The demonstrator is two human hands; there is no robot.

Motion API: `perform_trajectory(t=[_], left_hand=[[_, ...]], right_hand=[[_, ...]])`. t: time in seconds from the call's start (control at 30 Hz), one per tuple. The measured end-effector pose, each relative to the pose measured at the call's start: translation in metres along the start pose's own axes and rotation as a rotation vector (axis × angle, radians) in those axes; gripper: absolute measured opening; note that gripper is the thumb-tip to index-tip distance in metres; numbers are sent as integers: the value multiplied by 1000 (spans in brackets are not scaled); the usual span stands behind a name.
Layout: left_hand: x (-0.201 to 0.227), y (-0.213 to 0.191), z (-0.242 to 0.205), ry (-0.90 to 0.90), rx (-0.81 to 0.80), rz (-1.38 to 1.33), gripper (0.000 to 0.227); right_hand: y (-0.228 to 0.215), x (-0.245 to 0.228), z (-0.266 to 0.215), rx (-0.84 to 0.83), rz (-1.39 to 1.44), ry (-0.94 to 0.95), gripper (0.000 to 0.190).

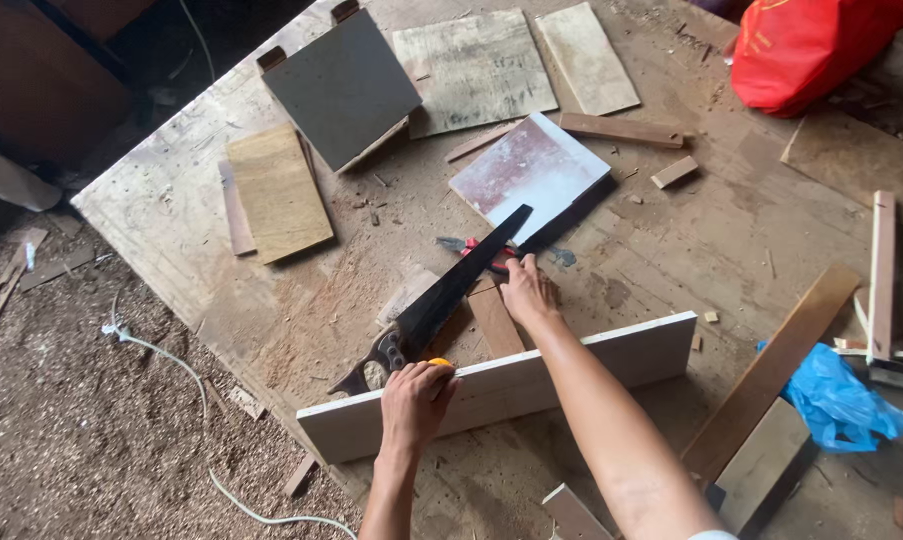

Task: The person measures a wooden plank with a metal ruler and marks it with a red marker. They then use pliers to remove a metal strip from the plank and align it with another wooden piece on the workbench.

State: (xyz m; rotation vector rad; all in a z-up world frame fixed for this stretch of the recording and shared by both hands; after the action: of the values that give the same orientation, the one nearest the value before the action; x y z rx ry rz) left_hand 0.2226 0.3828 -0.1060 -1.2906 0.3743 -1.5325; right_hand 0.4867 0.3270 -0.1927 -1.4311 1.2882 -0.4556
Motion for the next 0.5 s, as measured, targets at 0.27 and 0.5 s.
perform_trajectory(t=[0.27, 0.5], left_hand=[[-5, 5, -8, 17, -1, 8, 17], [7, 1, -6, 15, 39, 10, 18]], right_hand=[[-11, -1, -10, -16, -121, -105, 33], [-41, 26, -38, -154, -199, -57, 26]])
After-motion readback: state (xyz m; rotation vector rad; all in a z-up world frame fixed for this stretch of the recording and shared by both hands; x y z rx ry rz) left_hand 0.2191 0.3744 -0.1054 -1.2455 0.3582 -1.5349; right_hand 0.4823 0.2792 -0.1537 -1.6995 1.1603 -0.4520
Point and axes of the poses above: each hand's wrist, its own z-axis towards the middle knuckle, its own y-axis out of the palm, x = y × z, the point moved 2 cm from there along z, towards the middle knuckle, and after that the axes turned 13 degrees about y, right-handed, at the moved point
